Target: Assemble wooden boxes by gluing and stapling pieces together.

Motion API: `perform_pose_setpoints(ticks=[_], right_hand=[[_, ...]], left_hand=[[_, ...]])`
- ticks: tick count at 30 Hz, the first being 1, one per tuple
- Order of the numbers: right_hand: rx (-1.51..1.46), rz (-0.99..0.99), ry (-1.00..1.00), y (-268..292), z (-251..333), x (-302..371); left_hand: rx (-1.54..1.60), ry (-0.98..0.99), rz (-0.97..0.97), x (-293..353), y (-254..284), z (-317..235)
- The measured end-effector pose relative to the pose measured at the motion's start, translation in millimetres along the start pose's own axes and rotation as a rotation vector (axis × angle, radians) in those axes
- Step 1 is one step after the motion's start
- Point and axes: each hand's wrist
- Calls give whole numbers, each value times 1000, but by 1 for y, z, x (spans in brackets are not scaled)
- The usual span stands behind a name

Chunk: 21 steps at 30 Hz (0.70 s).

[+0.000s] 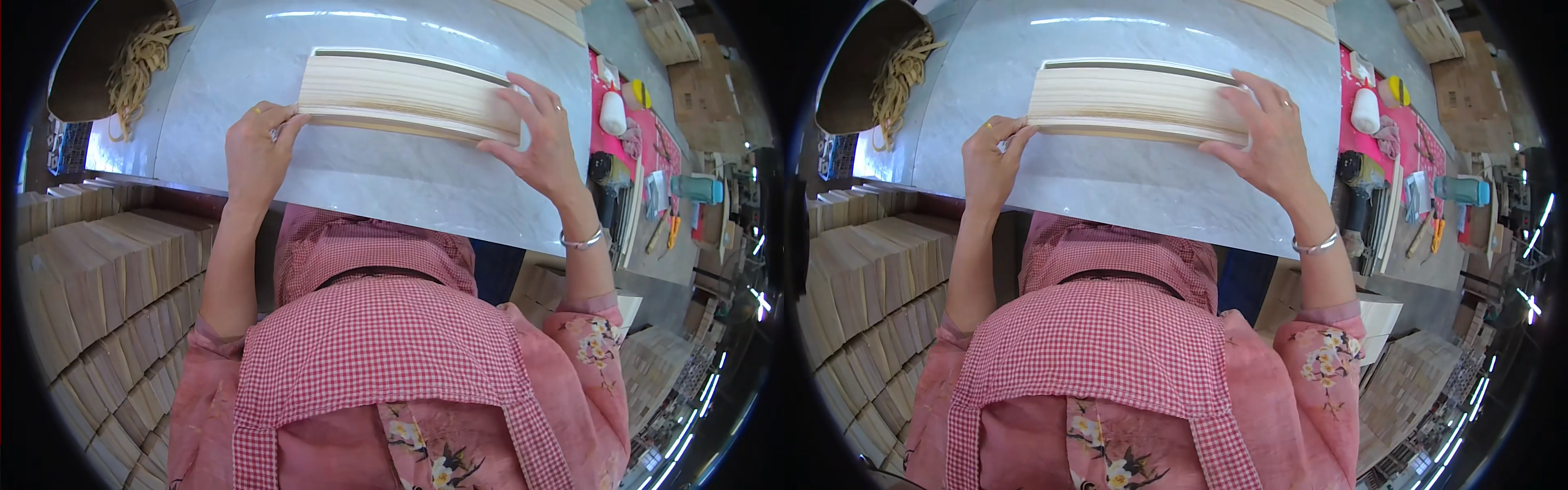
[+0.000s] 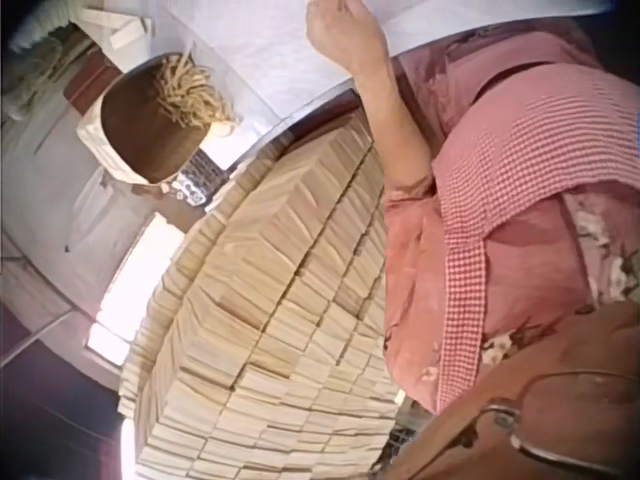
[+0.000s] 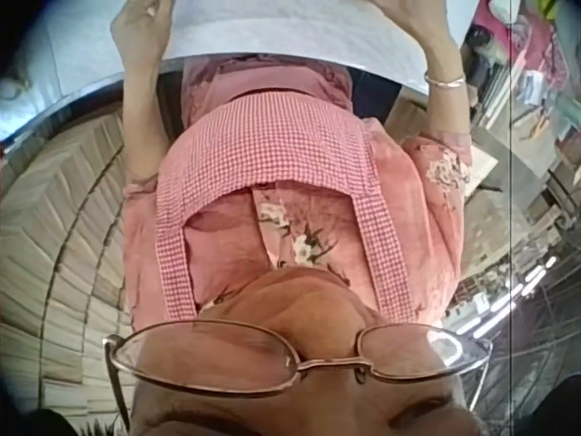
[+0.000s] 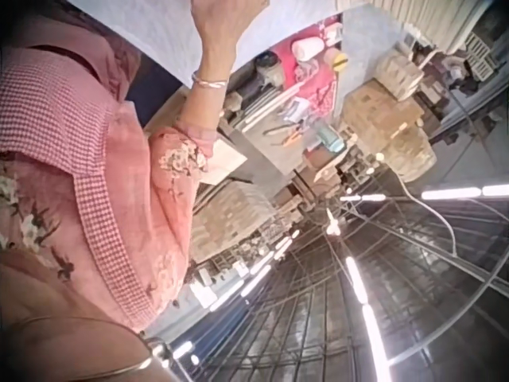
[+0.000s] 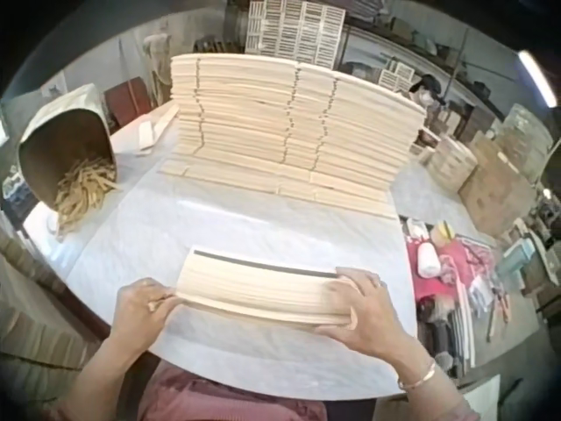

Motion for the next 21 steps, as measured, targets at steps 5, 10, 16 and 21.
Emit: perform_pose_setpoints(ticks=[5, 10, 16, 21], right_hand=[[-417, 29, -456, 6, -25, 44], [-395, 49, -448, -4, -10, 55], [-262, 50, -424, -1, -10, 48], [-340, 23, -352, -6, -15, 45]], left_hand=[[29, 19, 3, 0, 1, -5], [42, 10, -10, 0, 1, -3], [64, -5, 43, -2, 1, -6], [51, -94, 59, 2, 9, 6]])
Point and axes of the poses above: each hand's wrist, its own x-axis away from the middle knuckle, its own y-axis out of the back of the hand, z = x × y, and after that the axes turned 14 degrees about -y, right-handed
